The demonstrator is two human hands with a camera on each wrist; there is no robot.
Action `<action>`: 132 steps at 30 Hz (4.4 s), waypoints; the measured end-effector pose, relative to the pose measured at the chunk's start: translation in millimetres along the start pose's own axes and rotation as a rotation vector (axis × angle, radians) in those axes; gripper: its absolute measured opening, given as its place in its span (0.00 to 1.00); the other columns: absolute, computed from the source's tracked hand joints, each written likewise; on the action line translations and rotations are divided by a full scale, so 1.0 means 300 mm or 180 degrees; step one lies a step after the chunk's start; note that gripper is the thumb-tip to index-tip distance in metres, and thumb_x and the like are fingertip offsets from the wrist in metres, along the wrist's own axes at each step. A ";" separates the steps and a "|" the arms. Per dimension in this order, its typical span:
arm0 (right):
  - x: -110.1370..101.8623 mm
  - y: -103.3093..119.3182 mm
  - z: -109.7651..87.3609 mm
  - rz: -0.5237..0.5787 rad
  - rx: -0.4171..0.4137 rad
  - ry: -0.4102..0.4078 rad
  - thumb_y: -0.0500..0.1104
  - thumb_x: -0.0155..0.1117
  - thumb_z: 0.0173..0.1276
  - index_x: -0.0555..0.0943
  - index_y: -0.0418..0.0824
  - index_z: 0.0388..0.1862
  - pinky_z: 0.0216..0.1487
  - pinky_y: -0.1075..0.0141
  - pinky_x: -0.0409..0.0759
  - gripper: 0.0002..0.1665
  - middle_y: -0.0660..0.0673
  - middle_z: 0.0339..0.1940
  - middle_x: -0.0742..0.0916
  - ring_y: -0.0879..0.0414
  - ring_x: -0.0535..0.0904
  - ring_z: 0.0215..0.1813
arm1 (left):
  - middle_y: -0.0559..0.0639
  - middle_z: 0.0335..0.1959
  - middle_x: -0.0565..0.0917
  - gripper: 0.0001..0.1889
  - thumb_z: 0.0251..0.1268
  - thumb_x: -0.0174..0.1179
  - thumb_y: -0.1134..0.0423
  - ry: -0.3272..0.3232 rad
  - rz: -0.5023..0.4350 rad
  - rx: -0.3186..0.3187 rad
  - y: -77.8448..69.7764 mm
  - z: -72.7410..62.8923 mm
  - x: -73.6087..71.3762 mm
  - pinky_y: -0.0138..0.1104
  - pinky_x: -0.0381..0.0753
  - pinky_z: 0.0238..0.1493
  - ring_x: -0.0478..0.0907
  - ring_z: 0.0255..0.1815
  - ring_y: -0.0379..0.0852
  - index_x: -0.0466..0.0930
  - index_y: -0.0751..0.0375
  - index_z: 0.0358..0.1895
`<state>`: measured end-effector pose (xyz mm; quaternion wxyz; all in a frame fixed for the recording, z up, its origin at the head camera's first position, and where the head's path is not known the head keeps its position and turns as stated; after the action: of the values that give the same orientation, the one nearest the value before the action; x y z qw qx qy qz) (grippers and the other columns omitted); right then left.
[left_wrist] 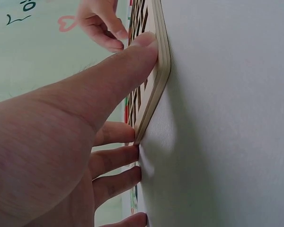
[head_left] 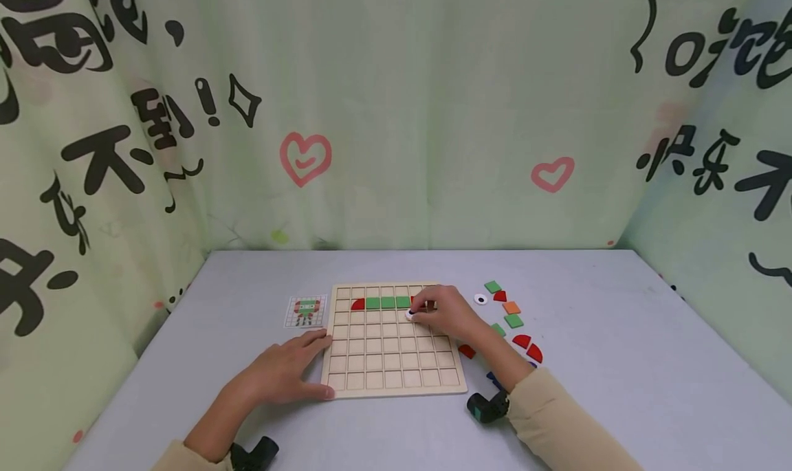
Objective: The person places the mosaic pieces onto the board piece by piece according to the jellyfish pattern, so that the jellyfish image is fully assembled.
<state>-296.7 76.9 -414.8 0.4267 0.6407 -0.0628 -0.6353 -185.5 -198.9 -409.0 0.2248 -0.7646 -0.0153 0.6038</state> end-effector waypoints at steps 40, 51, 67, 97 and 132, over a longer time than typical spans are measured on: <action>-0.079 -0.079 -0.047 -0.0210 0.0450 -0.0139 0.41 0.71 0.60 0.86 0.47 0.40 0.32 0.69 0.72 0.09 0.51 0.42 0.85 0.56 0.73 0.37 | 0.53 0.73 0.65 0.47 0.48 0.69 0.36 -0.0074 0.0013 0.0072 0.002 -0.009 0.002 0.60 0.67 0.62 0.64 0.72 0.57 0.66 0.54 0.71; -0.163 -0.145 -0.093 -0.0414 0.0509 -0.0343 0.38 0.71 0.59 0.86 0.43 0.41 0.34 0.67 0.71 0.10 0.46 0.43 0.86 0.55 0.72 0.36 | 0.54 0.73 0.65 0.46 0.49 0.69 0.38 -0.0099 -0.0035 0.0113 0.002 -0.012 0.001 0.61 0.66 0.62 0.64 0.72 0.58 0.66 0.55 0.70; -0.223 -0.251 -0.140 -0.0544 0.0830 -0.0458 0.40 0.68 0.63 0.84 0.43 0.47 0.38 0.66 0.75 0.13 0.43 0.44 0.83 0.52 0.73 0.40 | 0.54 0.73 0.65 0.46 0.48 0.69 0.37 -0.0082 -0.0048 0.0071 0.004 -0.011 0.004 0.61 0.66 0.63 0.64 0.72 0.58 0.66 0.55 0.70; -0.184 -0.206 -0.121 -0.0340 0.0676 -0.0361 0.40 0.71 0.60 0.85 0.45 0.37 0.28 0.69 0.71 0.06 0.47 0.31 0.81 0.54 0.71 0.35 | 0.54 0.73 0.65 0.46 0.48 0.69 0.37 -0.0084 -0.0068 0.0059 -0.001 -0.013 -0.001 0.64 0.64 0.62 0.64 0.73 0.58 0.66 0.55 0.70; -0.085 -0.070 -0.081 -0.0210 0.0317 -0.0076 0.41 0.71 0.60 0.85 0.50 0.36 0.32 0.70 0.71 0.06 0.53 0.38 0.85 0.57 0.73 0.37 | 0.54 0.74 0.64 0.46 0.48 0.69 0.37 -0.0065 -0.0076 0.0065 -0.001 -0.018 -0.004 0.63 0.64 0.63 0.63 0.73 0.58 0.66 0.54 0.70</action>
<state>-290.1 117.3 -412.7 0.3723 0.6552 -0.0783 -0.6526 -180.7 -200.8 -406.9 0.2396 -0.7559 -0.0206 0.6090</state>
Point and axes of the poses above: each hand's wrist, its own z-axis towards the middle knuckle, its own x-axis out of the palm, y = z × x, the point moved 3 cm from there along z, towards the middle knuckle
